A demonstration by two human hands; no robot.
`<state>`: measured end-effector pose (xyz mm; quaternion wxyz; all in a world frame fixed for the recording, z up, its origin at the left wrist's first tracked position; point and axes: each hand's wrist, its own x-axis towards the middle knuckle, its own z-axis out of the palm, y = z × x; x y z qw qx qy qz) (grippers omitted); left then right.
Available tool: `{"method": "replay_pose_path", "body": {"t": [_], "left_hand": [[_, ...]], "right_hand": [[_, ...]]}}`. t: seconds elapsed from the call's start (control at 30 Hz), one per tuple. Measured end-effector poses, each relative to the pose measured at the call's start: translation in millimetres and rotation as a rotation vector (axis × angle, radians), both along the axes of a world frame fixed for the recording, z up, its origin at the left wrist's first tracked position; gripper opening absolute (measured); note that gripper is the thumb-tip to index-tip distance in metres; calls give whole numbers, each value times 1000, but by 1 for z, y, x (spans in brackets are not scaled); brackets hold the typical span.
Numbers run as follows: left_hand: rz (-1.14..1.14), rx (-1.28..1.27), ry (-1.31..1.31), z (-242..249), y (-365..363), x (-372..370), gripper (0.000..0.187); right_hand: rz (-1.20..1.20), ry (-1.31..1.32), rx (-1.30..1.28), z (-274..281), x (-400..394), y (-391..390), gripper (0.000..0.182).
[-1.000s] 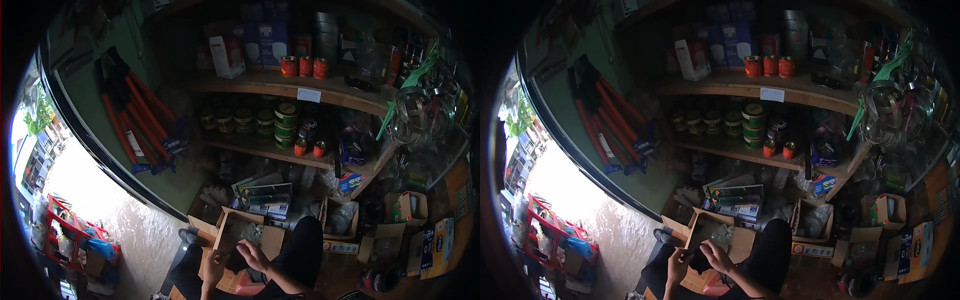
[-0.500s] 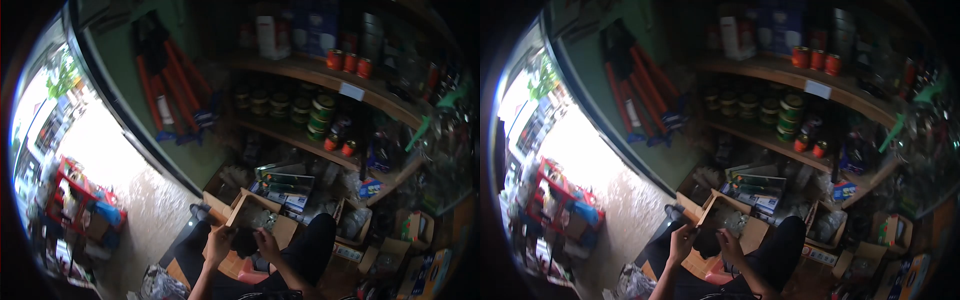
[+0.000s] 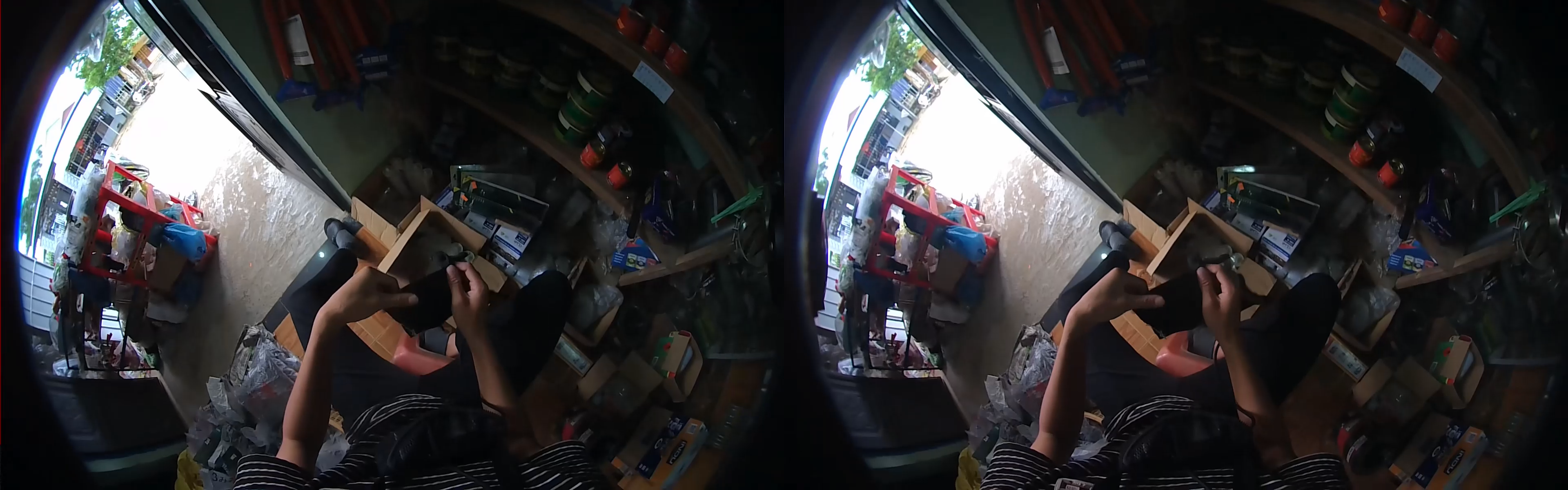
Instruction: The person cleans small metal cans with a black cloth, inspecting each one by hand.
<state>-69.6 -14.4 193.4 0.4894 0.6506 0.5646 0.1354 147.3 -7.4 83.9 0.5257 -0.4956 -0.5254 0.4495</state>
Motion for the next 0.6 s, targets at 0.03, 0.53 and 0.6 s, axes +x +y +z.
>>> {"method": "replay_pose_path", "body": {"t": [0.03,0.53,0.6], "left_hand": [[-7,13,-82,-7,-1,0,42],[-109,357,47,-44,-41,140,19],[-197,337,71,-57,-52,139,22]], "right_hand": [[-37,10,-6,-2,-2,-4,24],[388,877,-563,-60,-12,-23,37],[387,872,-569,-60,-9,-24,37]]}}
